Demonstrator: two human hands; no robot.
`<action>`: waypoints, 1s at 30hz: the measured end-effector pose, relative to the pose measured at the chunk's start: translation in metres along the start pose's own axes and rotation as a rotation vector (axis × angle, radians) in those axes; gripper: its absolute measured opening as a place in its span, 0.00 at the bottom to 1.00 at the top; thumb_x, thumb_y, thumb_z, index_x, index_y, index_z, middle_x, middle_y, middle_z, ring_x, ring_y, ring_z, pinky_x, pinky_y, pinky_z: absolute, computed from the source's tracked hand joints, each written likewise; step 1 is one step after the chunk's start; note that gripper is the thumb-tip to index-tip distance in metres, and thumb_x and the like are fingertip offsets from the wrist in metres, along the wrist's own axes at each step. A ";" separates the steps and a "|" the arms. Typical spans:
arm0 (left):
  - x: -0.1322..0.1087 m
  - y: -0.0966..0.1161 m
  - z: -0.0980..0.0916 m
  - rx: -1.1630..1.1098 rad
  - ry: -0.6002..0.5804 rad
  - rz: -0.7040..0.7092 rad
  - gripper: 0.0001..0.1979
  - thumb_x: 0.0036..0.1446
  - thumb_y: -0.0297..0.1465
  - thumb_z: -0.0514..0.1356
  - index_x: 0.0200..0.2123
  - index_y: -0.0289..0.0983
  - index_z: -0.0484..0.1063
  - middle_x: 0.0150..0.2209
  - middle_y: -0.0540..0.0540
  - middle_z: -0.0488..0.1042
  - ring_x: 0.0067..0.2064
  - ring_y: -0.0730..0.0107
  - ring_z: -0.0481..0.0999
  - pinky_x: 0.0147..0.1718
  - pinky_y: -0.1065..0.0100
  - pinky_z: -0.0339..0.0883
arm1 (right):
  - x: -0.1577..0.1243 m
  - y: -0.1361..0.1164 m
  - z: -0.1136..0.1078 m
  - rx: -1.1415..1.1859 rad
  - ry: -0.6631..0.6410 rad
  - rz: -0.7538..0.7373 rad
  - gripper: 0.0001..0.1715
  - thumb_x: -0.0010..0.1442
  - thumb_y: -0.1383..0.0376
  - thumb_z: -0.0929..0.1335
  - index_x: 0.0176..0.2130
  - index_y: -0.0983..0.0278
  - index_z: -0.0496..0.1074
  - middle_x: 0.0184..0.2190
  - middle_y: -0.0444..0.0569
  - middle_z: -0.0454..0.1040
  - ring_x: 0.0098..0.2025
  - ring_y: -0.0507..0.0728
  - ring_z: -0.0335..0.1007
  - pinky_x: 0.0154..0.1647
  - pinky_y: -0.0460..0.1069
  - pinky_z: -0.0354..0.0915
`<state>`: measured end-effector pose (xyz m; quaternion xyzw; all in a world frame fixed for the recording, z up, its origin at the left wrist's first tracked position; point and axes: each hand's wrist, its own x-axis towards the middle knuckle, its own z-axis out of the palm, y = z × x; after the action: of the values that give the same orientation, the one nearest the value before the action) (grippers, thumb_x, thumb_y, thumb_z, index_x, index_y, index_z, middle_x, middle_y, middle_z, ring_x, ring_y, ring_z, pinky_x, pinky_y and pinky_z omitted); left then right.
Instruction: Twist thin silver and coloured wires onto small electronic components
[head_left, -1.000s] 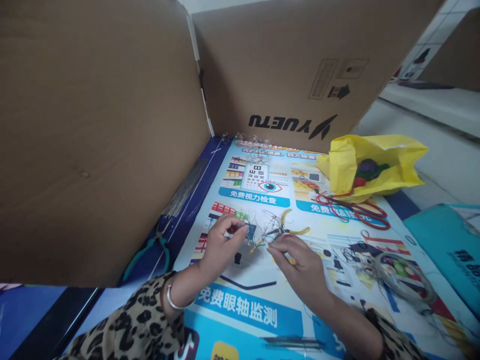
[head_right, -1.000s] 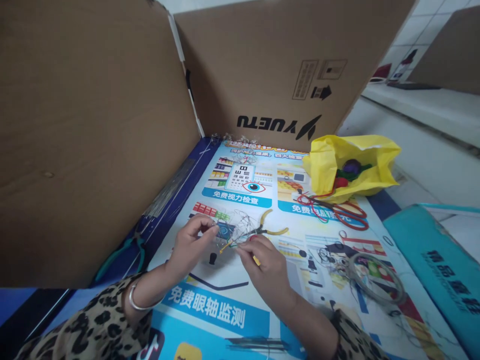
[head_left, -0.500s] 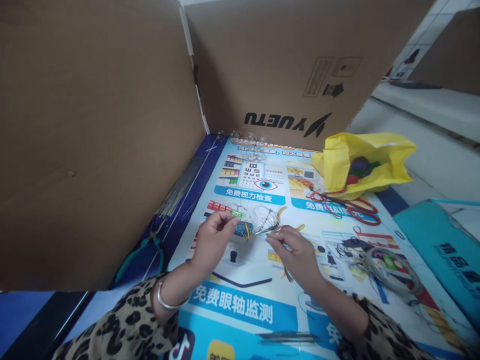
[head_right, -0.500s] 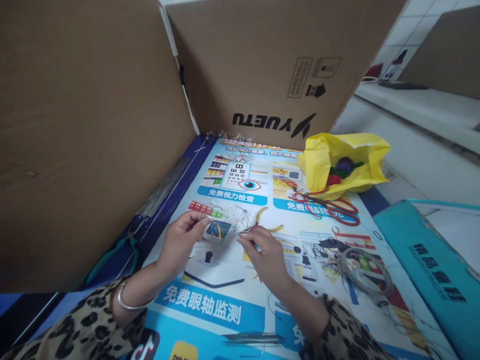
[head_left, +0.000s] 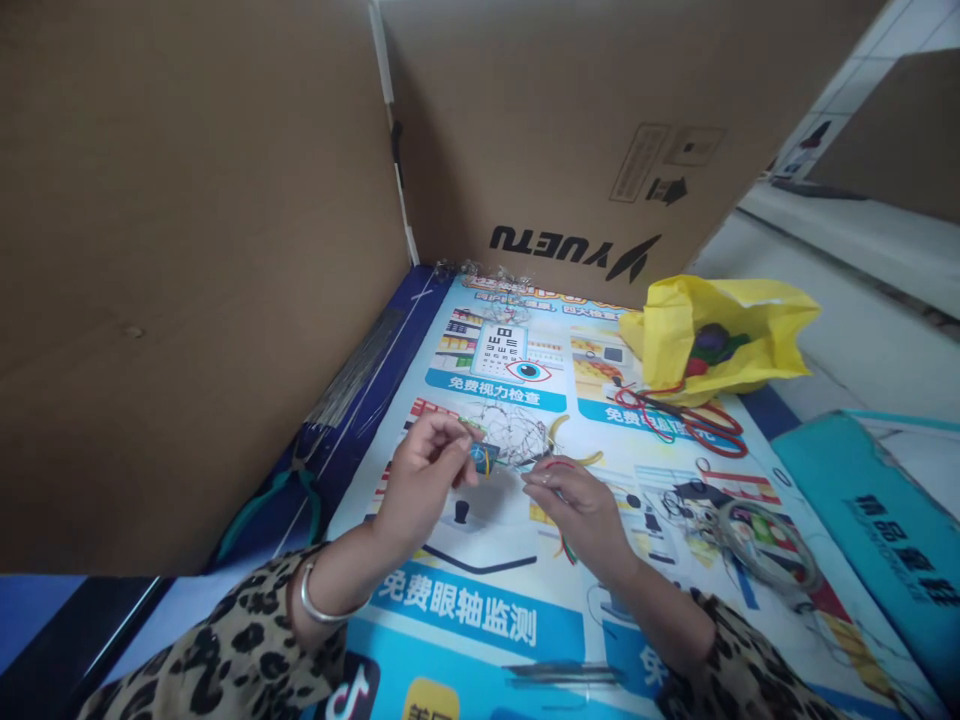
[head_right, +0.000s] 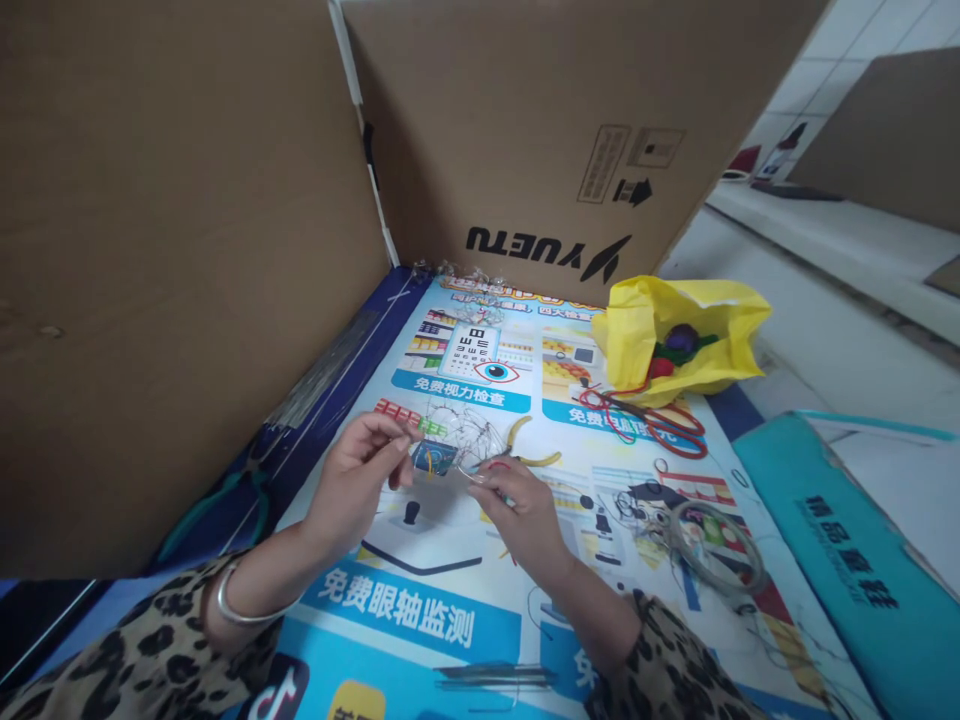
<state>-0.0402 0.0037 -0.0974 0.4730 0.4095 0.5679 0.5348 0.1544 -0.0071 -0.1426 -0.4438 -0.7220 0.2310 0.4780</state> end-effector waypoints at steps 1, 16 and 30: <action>0.000 -0.001 -0.001 0.057 -0.032 0.024 0.02 0.56 0.27 0.56 0.30 0.36 0.66 0.35 0.49 0.72 0.23 0.81 0.69 0.21 0.75 0.60 | 0.000 0.000 0.000 -0.005 -0.003 -0.003 0.03 0.54 0.68 0.70 0.31 0.60 0.76 0.30 0.47 0.76 0.33 0.54 0.73 0.33 0.48 0.70; 0.005 -0.008 -0.005 0.528 -0.259 0.170 0.14 0.56 0.25 0.55 0.44 0.41 0.74 0.37 0.47 0.68 0.44 0.66 0.68 0.46 0.62 0.63 | -0.002 -0.015 -0.003 -0.159 -0.076 -0.329 0.08 0.58 0.69 0.67 0.36 0.60 0.76 0.31 0.48 0.76 0.34 0.54 0.74 0.35 0.47 0.72; 0.000 -0.016 -0.001 0.451 -0.348 0.218 0.13 0.58 0.24 0.54 0.42 0.41 0.75 0.37 0.45 0.69 0.43 0.67 0.70 0.44 0.63 0.65 | -0.002 -0.008 -0.001 -0.101 -0.149 -0.362 0.11 0.58 0.71 0.66 0.40 0.60 0.74 0.34 0.50 0.75 0.37 0.54 0.73 0.36 0.47 0.72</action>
<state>-0.0373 0.0049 -0.1128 0.7112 0.3745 0.4271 0.4142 0.1525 -0.0132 -0.1366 -0.3119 -0.8341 0.1369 0.4339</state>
